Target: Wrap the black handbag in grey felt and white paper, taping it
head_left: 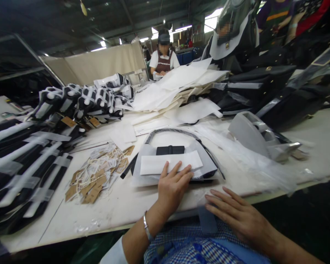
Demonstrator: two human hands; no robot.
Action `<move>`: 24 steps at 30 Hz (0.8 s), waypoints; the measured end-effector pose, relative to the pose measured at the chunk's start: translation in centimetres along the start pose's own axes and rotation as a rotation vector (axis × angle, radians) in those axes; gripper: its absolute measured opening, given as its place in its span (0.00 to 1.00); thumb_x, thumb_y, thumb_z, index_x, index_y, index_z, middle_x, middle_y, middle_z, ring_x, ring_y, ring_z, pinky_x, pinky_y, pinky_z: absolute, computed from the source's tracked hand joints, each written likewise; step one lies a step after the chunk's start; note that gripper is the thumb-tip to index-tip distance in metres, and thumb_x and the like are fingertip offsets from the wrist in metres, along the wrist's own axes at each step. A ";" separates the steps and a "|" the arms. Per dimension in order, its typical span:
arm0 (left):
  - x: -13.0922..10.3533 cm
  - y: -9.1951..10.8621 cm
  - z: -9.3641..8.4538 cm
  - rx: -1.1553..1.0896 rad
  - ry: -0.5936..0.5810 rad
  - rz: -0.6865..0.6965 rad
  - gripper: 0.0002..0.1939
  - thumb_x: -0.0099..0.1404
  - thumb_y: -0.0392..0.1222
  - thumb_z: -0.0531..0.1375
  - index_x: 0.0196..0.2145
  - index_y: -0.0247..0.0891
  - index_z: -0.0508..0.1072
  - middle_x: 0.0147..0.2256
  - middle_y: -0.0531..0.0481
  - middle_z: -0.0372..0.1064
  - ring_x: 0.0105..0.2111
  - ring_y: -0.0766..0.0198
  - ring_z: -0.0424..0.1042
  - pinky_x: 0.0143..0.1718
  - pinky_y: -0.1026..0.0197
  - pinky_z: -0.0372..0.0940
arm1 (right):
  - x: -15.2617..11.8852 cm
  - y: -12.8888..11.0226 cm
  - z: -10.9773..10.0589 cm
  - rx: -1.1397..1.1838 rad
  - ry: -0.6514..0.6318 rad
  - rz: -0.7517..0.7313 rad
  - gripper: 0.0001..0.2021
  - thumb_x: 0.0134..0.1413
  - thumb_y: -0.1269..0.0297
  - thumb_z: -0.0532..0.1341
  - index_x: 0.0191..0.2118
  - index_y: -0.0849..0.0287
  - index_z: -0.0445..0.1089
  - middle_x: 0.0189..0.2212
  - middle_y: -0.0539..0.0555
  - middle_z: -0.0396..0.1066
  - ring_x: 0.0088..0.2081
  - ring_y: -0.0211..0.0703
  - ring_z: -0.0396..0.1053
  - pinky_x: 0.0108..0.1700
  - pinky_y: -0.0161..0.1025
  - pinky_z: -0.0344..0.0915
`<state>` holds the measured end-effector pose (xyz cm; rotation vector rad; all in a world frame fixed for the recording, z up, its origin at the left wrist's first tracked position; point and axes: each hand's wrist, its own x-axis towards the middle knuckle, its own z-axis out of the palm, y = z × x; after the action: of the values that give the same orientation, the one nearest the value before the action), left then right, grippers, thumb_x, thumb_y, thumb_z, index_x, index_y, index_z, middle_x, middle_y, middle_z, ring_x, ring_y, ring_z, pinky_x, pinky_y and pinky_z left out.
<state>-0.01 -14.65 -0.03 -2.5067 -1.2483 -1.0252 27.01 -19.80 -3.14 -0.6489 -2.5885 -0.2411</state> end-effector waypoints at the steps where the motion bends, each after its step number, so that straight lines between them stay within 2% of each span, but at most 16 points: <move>1: 0.0 0.0 0.0 -0.001 0.006 0.003 0.09 0.71 0.36 0.58 0.46 0.46 0.75 0.52 0.56 0.76 0.57 0.57 0.71 0.67 0.40 0.51 | -0.1 -0.4 0.5 -0.016 -0.023 -0.019 0.28 0.64 0.81 0.48 0.66 0.58 0.63 0.65 0.55 0.61 0.68 0.50 0.53 0.72 0.56 0.44; 3: -0.1 0.0 0.1 0.002 0.013 0.005 0.09 0.71 0.36 0.58 0.46 0.46 0.75 0.52 0.57 0.76 0.57 0.57 0.71 0.67 0.40 0.52 | 0.1 -0.8 1.6 -0.016 -0.007 -0.040 0.25 0.66 0.79 0.49 0.65 0.59 0.63 0.65 0.56 0.62 0.68 0.50 0.53 0.71 0.56 0.45; 5: -0.1 0.0 0.1 0.009 0.016 0.006 0.09 0.71 0.36 0.59 0.47 0.46 0.75 0.52 0.57 0.76 0.57 0.57 0.71 0.67 0.40 0.52 | 0.9 -1.0 2.3 0.043 0.069 -0.054 0.21 0.68 0.77 0.50 0.63 0.63 0.66 0.62 0.58 0.67 0.67 0.49 0.56 0.70 0.54 0.50; 8: -0.2 0.1 0.1 0.024 0.019 0.007 0.09 0.71 0.36 0.59 0.47 0.46 0.75 0.52 0.56 0.76 0.58 0.58 0.70 0.67 0.40 0.52 | 2.1 -1.2 2.4 0.169 0.194 -0.052 0.17 0.68 0.76 0.52 0.57 0.67 0.70 0.54 0.60 0.74 0.63 0.45 0.64 0.67 0.49 0.59; 10: -0.3 0.1 0.2 0.035 0.032 0.005 0.09 0.71 0.36 0.59 0.47 0.46 0.75 0.52 0.56 0.76 0.58 0.57 0.71 0.67 0.40 0.52 | 2.6 -1.7 2.1 0.227 0.224 -0.013 0.16 0.68 0.75 0.52 0.56 0.66 0.72 0.51 0.60 0.76 0.59 0.44 0.68 0.64 0.46 0.64; 15: -0.3 0.1 0.7 0.063 0.048 0.005 0.08 0.72 0.37 0.59 0.46 0.45 0.74 0.54 0.58 0.75 0.57 0.58 0.71 0.67 0.42 0.52 | 1.8 -3.6 2.1 0.303 0.229 0.087 0.17 0.69 0.70 0.52 0.57 0.63 0.71 0.50 0.59 0.77 0.56 0.45 0.72 0.61 0.45 0.67; 20: -0.4 -0.1 1.0 0.072 0.031 0.021 0.08 0.72 0.39 0.59 0.47 0.46 0.74 0.55 0.58 0.74 0.58 0.57 0.70 0.66 0.40 0.53 | 0.8 -4.6 2.2 0.320 0.174 0.085 0.18 0.71 0.64 0.51 0.58 0.64 0.70 0.52 0.60 0.76 0.57 0.46 0.71 0.62 0.46 0.65; 22: -0.4 -0.1 0.9 0.071 0.031 0.025 0.08 0.72 0.39 0.59 0.47 0.45 0.75 0.54 0.56 0.75 0.58 0.57 0.71 0.66 0.40 0.54 | 1.5 -4.3 1.3 0.334 0.179 0.083 0.18 0.70 0.66 0.51 0.59 0.63 0.69 0.52 0.60 0.76 0.56 0.46 0.72 0.61 0.46 0.67; 24: -0.4 -0.1 0.9 0.070 0.039 0.029 0.08 0.72 0.39 0.58 0.47 0.45 0.75 0.54 0.55 0.75 0.57 0.56 0.71 0.66 0.40 0.54 | 2.9 -3.6 -0.2 0.351 0.189 0.090 0.20 0.66 0.73 0.51 0.59 0.61 0.69 0.51 0.58 0.77 0.54 0.45 0.73 0.60 0.44 0.69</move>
<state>0.23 -14.50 -0.93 -2.4337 -1.2114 -1.0000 23.09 -21.84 -1.80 -0.5798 -2.3335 0.1714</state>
